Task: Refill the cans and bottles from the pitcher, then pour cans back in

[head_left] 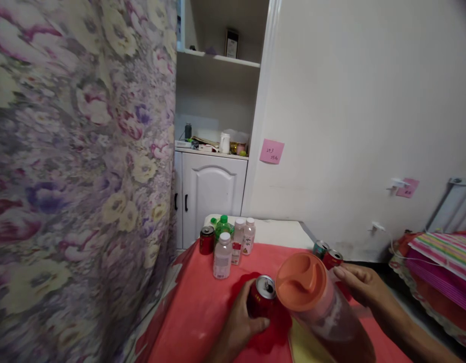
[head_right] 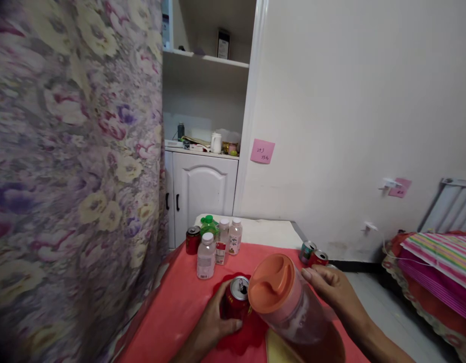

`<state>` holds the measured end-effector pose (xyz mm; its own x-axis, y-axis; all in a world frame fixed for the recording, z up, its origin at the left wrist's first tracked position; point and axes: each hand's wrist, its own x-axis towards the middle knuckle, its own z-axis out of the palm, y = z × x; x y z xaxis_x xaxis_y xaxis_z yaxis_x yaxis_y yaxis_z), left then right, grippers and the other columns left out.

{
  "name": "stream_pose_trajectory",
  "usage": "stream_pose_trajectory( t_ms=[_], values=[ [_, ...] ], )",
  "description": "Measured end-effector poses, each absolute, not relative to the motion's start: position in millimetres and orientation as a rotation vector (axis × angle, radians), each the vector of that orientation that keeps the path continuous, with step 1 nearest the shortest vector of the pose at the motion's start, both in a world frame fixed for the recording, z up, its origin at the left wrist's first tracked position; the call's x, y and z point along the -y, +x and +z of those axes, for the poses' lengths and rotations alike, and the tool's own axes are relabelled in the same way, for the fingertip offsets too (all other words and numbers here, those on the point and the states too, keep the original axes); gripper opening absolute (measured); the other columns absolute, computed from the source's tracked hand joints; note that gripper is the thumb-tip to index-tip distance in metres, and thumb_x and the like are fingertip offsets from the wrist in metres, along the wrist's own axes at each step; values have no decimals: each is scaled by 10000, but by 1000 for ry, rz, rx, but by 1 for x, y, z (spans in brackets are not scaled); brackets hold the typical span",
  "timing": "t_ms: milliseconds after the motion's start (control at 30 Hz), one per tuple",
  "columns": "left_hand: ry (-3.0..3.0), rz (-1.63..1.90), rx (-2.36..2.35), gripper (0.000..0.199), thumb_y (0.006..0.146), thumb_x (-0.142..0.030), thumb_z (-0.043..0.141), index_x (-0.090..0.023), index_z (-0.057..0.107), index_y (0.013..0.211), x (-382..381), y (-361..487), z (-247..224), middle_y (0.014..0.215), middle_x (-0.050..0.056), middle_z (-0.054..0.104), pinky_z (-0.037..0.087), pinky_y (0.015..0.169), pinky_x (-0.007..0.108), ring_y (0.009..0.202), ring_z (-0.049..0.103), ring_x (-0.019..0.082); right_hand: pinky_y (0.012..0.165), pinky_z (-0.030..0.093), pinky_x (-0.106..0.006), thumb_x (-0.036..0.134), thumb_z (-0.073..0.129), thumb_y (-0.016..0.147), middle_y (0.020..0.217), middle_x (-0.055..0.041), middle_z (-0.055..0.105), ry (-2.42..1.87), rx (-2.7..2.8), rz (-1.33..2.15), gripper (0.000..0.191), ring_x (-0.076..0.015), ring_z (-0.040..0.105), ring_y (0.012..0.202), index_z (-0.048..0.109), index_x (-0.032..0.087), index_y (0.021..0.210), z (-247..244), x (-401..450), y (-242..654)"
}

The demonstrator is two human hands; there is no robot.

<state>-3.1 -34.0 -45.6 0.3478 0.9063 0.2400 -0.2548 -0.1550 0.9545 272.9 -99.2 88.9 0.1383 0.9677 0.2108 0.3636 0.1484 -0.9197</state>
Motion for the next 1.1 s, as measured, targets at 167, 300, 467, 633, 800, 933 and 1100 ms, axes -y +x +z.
stream_pose_trajectory(
  t_ms=[167,300,467,633,800,933,1100],
  values=[
    [1335,1173,-677,836,501,-259,875,-226,584,1284,35,-3,-43,1297,107,659,391,1113,492,1265,546,382,520,221,-265,704,618,765,532,51,331,-1405,1473,749,579,-109,278,533,449,201,535,86,90,280],
    [1334,1153,-693,817,504,-187,840,-232,578,1276,35,-4,-41,1288,96,665,405,1098,479,1251,557,369,508,235,-265,734,611,743,515,50,351,-1429,1454,783,581,-111,294,509,480,203,546,80,85,286],
    [1320,1134,-716,820,503,-59,745,-226,554,1284,37,-4,-39,1294,89,661,416,1089,450,1243,567,344,520,198,-260,685,623,780,531,58,335,-1403,1448,834,544,-106,267,521,458,207,581,79,85,284],
    [1303,1141,-681,817,508,-39,731,-222,555,1284,37,-4,-41,1290,89,662,419,1083,452,1237,570,339,535,166,-266,675,628,789,548,62,301,-1393,1479,807,561,-103,245,539,406,208,572,84,85,281],
    [1311,1150,-671,839,491,-23,731,-225,554,1286,34,-4,-44,1302,78,658,397,1101,463,1262,552,343,540,166,-270,658,614,815,571,63,286,-1388,1531,808,544,-100,245,550,412,206,589,87,85,279],
    [1325,1156,-667,841,493,-32,736,-223,546,1290,33,-3,-45,1312,79,652,387,1111,463,1267,549,343,537,177,-277,638,604,832,567,61,296,-1395,1556,805,522,-101,255,544,434,206,595,87,84,278],
    [1318,1142,-663,834,498,-39,741,-235,544,1284,35,-3,-43,1313,72,652,389,1113,467,1267,550,338,537,167,-278,654,598,829,564,68,269,-1398,1551,815,535,-98,241,539,418,209,592,87,83,279]
  ],
)
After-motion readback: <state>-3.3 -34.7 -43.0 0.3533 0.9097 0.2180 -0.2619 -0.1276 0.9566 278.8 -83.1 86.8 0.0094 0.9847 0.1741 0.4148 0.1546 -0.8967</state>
